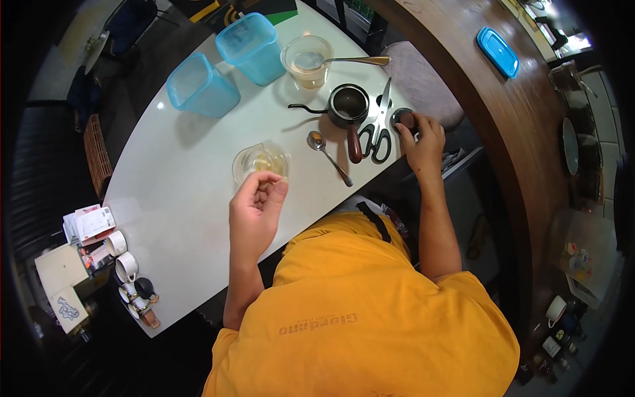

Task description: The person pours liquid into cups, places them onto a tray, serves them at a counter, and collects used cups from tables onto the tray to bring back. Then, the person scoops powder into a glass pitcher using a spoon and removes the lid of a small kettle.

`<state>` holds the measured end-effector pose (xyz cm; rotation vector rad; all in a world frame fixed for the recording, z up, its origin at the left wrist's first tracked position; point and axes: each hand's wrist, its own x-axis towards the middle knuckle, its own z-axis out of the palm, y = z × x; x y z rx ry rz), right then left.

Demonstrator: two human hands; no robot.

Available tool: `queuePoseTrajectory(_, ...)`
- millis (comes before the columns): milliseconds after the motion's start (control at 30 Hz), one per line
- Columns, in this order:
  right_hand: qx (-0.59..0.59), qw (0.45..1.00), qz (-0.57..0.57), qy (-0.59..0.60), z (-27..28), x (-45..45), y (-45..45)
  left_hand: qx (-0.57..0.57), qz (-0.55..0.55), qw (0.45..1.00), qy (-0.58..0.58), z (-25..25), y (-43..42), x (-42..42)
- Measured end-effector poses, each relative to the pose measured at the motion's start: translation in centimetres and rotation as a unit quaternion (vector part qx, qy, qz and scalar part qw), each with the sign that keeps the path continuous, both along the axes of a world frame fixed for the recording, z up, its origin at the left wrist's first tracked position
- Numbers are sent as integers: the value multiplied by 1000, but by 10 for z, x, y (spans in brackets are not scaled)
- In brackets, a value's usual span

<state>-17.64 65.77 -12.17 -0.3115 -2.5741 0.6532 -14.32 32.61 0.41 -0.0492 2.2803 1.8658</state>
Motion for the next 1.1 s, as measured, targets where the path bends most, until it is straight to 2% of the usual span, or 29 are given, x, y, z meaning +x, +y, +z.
queuePoseTrajectory(200, -37, 999, 3, -5, -6, 5, -3, 14, -87, 994, -58, -30, 44, -20)
queuePoseTrajectory(333, -51, 999, -6, 12, 3, 15, -4, -80, -136, 984, -77, -52, 78, -40)
queuePoseTrajectory(400, -63, 998, -13, 27, 12, 26, 0, -51, -119, 985, -116, -66, 91, -50)
queuePoseTrajectory(467, -62, 997, -21, 42, 21, 42, 6, -20, -130, 981, -144, -56, 108, -56)
queuePoseTrajectory(533, -83, 995, -24, 51, 28, 62, 11, 112, -110, 947, -280, -67, 114, -64)
queuePoseTrajectory(567, -90, 994, -36, 52, 30, 73, 13, 136, -92, 942, -291, -69, 118, -63)
queuePoseTrajectory(600, -90, 993, -49, 55, 31, 85, 17, 132, -105, 942, -291, -71, 121, -63)
queuePoseTrajectory(700, -114, 988, -92, 39, 30, 122, 22, 259, -61, 915, -303, -78, 125, -60)
queuePoseTrajectory(900, -150, 970, -184, 48, 33, 185, 16, 208, -165, 929, -259, -51, 117, -26)
queuePoseTrajectory(1100, -174, 963, -187, 82, 48, 246, -11, 165, -241, 930, -224, -33, 95, 45)
